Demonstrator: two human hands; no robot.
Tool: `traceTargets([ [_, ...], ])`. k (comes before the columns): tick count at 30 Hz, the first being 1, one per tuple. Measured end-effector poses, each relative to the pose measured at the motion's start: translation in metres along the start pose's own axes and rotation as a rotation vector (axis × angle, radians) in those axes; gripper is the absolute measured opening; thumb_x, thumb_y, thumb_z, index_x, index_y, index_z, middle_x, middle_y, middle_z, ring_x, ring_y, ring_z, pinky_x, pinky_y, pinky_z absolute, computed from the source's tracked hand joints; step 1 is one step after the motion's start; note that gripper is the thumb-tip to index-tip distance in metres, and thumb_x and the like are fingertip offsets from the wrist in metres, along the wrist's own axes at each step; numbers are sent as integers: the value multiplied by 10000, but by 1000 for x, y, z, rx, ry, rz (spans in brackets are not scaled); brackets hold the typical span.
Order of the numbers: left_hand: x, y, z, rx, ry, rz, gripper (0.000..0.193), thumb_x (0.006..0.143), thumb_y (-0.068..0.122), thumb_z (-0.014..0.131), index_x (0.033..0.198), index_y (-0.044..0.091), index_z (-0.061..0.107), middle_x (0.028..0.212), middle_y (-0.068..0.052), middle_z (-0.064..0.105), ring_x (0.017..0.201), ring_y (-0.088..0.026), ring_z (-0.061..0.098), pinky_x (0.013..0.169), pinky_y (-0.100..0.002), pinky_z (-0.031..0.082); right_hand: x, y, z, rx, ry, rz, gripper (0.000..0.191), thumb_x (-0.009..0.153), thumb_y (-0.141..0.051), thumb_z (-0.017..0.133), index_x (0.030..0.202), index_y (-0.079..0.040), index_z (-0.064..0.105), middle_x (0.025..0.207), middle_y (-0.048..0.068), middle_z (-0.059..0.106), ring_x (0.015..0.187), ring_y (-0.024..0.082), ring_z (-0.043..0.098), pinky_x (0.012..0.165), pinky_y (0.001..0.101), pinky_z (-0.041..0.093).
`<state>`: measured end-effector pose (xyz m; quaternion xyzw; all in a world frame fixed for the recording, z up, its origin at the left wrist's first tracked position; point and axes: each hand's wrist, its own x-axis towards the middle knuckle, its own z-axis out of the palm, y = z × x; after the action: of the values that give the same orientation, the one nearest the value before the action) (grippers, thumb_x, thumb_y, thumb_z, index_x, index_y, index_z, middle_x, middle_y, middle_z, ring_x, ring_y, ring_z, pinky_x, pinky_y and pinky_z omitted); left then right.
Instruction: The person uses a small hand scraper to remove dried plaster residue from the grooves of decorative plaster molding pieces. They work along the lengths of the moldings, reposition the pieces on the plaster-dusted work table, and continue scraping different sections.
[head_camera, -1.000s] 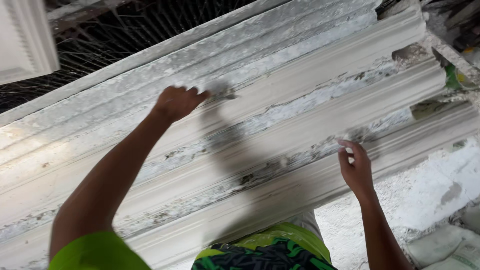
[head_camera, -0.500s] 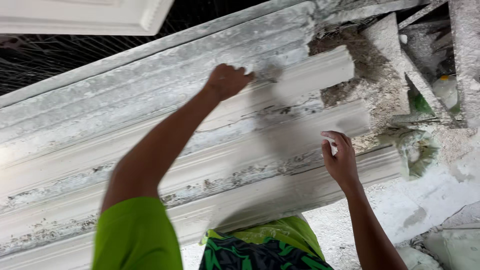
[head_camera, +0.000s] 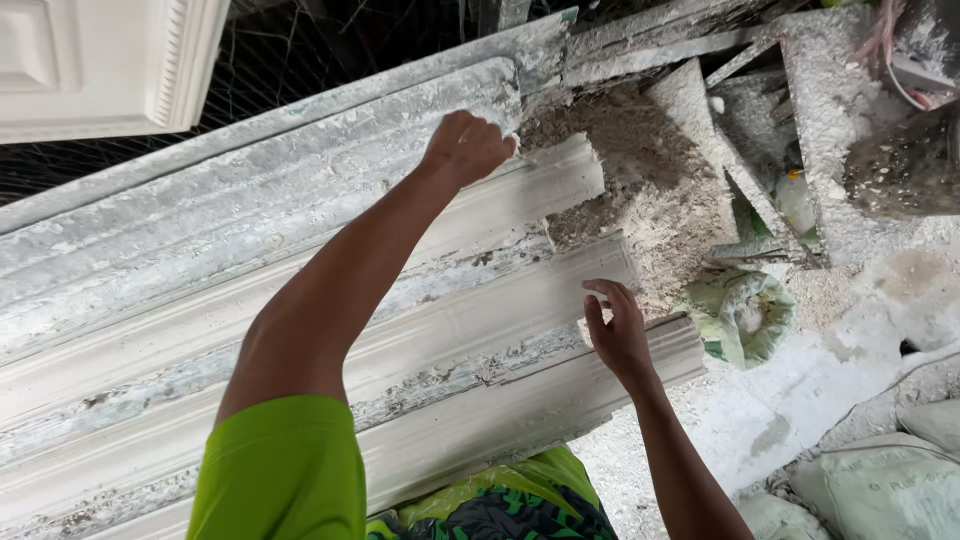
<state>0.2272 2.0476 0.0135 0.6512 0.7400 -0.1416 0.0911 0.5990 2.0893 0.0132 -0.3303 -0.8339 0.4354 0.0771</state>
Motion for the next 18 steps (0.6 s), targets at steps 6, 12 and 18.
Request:
traceTargets([
  [6,-68,-17,15,-25,134,42,456,851,94,589,1306,110,574,963,-121,682,773,-274,729,602,-430,588,-4,1,-5,-1,-27,18,269,1030,-186,555,1243,-53,651,1301,122,655,1193,261,639,958,390,538],
  [12,-25,12,3,-325,-107,-101,362,1124,287,398,1219,19,621,717,-96,618,570,-203,610,427,-353,489,-9,3,3,54,-22,112,273,1017,-195,549,1233,-73,664,1275,110,668,1167,249,659,941,380,569],
  [18,89,71,-21,40,222,29,117,1007,128,604,994,91,714,856,-71,678,735,-187,573,550,-377,454,8,-11,0,-32,16,-29,255,1012,-150,580,1225,-46,675,1283,152,665,1190,302,624,926,401,543],
])
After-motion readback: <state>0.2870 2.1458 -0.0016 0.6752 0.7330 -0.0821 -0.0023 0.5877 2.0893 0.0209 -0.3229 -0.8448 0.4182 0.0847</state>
